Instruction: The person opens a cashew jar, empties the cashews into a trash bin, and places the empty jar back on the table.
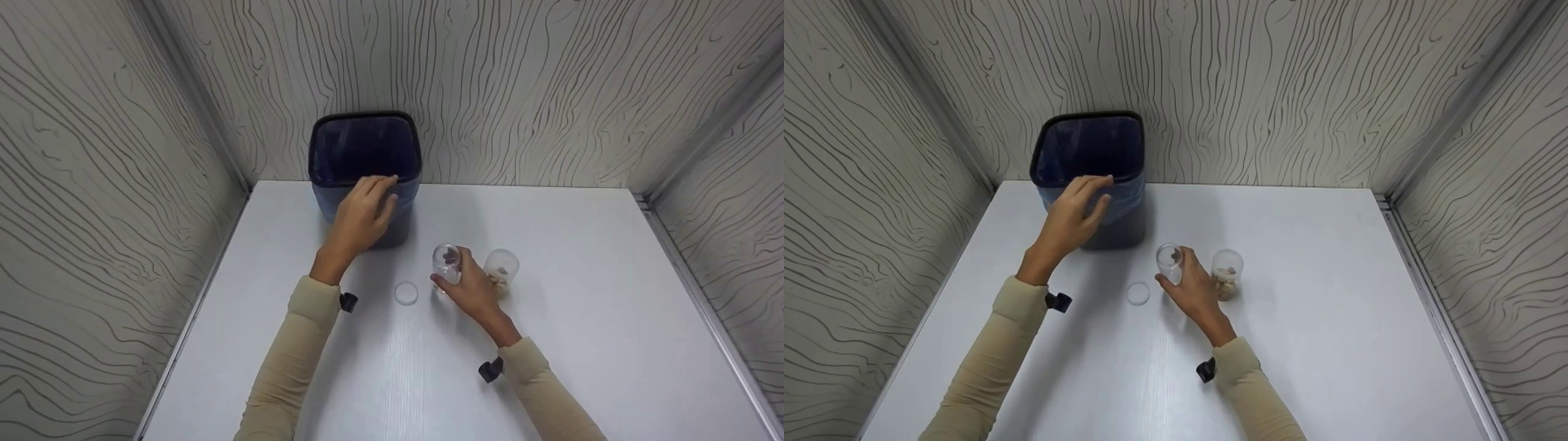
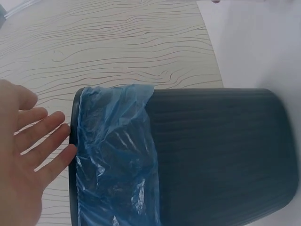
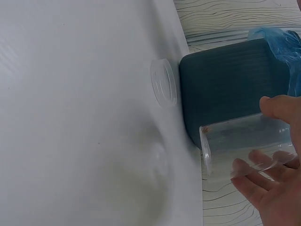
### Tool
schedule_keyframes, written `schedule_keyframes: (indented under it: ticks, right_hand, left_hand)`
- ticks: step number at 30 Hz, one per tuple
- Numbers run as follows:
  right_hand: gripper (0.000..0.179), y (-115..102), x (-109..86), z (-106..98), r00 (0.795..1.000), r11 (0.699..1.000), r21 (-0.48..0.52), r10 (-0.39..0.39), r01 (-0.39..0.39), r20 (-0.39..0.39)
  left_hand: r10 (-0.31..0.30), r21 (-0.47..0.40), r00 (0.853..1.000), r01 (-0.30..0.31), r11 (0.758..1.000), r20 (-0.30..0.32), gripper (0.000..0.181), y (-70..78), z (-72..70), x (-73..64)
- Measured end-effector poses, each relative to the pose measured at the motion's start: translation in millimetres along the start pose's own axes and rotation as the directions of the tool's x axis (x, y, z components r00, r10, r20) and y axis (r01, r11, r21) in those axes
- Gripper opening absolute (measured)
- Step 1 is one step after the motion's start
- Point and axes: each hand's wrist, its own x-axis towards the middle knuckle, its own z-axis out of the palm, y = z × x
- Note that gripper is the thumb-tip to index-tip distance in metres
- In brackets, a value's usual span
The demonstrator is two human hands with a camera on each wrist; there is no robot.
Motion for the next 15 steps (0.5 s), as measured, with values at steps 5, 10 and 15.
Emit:
schedule_keyframes:
  ticks: [5,10,15]
  right_hand:
    - [0.071,4,-3.0,6,1.000,1.000,0.011,0.004,-0.004,-0.004]
    - [0.070,8,-6.3,10,1.000,1.000,0.029,0.012,-0.012,0.007]
    - [0.072,11,-9.0,13,0.999,0.999,0.037,0.029,-0.030,0.017]
  left_hand:
    - [-0.007,-0.028,1.000,0.007,1.000,0.011,0.033,2.8,6.0,-2.2]
    - [-0.019,-0.035,1.000,0.020,0.999,0.019,0.032,5.1,13.1,-4.9]
    - [-0.035,-0.061,0.998,0.038,0.997,0.050,0.032,6.9,19.8,-8.1]
